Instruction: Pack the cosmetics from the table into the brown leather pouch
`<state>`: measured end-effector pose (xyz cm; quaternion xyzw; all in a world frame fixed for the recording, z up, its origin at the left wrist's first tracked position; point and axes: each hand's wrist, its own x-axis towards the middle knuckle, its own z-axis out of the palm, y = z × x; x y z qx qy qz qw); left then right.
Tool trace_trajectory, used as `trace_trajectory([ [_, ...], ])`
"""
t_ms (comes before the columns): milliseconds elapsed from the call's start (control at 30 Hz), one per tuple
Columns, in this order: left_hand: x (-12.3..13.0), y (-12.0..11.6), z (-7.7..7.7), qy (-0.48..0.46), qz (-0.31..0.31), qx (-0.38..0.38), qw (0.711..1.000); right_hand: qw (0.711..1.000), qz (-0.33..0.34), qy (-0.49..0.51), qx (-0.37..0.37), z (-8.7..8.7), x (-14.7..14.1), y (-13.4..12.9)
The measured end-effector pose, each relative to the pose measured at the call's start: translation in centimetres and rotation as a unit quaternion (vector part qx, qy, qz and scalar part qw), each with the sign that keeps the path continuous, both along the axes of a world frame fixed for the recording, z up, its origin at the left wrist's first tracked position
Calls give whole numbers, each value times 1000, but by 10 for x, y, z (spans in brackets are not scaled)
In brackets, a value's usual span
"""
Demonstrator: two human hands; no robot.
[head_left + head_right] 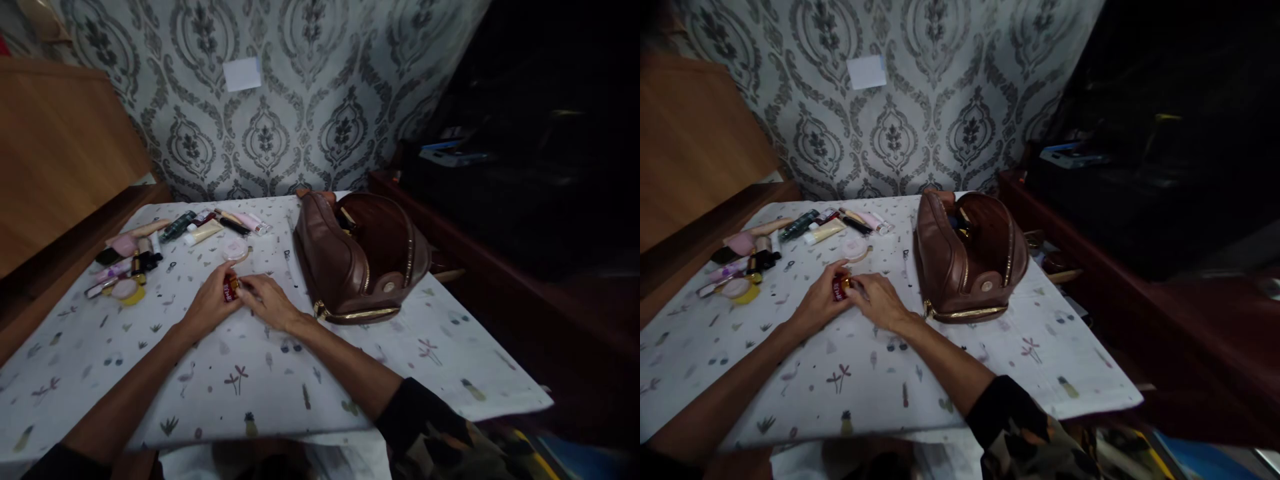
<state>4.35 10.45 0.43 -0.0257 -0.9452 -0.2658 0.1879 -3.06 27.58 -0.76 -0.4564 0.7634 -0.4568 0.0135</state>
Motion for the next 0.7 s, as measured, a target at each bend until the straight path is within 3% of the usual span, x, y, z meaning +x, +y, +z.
trace_trajectory([
  [233,4,-6,-12,12,-34,29,999,999,22,13,35,12,3,2],
  [433,-1,-16,-17,20,-67,46,996,998,23,22,62,10,-3,0],
  [700,-2,-18,-15,-15,-42,56,997,996,39,19,75,7,-8,-1],
])
